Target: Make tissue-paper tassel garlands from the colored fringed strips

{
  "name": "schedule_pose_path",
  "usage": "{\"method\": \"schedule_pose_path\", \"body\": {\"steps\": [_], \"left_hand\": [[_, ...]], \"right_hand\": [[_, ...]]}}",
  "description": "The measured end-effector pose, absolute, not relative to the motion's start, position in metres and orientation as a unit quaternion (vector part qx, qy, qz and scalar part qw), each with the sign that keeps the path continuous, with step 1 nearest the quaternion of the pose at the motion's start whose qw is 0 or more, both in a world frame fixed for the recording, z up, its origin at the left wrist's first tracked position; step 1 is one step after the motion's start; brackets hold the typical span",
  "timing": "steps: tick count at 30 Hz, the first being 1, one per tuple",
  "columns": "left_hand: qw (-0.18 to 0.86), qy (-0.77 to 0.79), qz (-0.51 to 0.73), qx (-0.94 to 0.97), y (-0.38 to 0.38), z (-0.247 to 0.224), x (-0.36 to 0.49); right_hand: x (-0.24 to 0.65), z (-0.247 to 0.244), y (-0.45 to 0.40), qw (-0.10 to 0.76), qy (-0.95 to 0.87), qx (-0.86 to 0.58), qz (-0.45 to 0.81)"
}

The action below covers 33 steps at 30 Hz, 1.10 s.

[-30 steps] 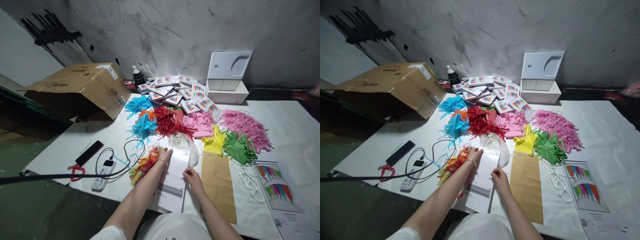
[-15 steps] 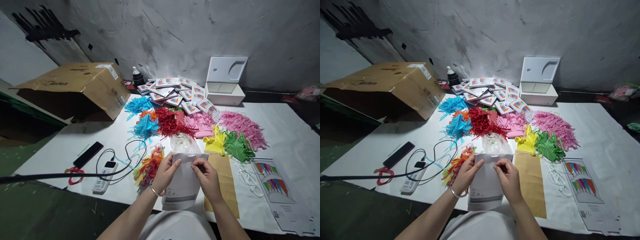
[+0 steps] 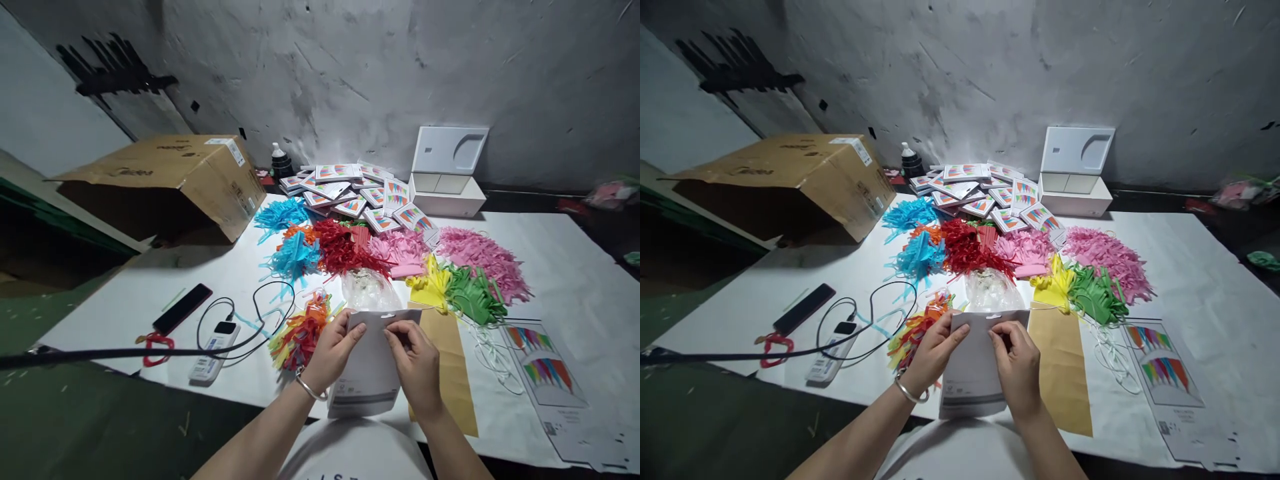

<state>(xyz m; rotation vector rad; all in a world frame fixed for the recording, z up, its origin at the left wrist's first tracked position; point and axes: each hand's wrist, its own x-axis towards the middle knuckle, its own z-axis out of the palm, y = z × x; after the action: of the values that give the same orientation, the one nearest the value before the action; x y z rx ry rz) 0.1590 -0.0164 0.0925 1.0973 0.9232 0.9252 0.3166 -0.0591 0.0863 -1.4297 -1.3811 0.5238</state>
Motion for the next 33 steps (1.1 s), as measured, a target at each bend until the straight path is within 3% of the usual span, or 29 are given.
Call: {"method": "schedule_pose_path", "body": {"steps": [16,25,33], "left_hand": [[0.706,0.389,0.448,0.387,-0.028,0.105,0.163],[0.718,0.381,0.444,0.377,-0.031,0.106,0.165],[0.717,0.382,0.453,0.369,-0.03,0.107,0.166]], "right_hand": [[0.322,0.079,-0.064,0.515,-0.538,-0.667,-0.006],[0.32,0.087,-0.06,0.525,-0.53,-0.658,0.104],[0.32,0.089,-0.06,0.527,-0.535,-0.648,0.127]]}}
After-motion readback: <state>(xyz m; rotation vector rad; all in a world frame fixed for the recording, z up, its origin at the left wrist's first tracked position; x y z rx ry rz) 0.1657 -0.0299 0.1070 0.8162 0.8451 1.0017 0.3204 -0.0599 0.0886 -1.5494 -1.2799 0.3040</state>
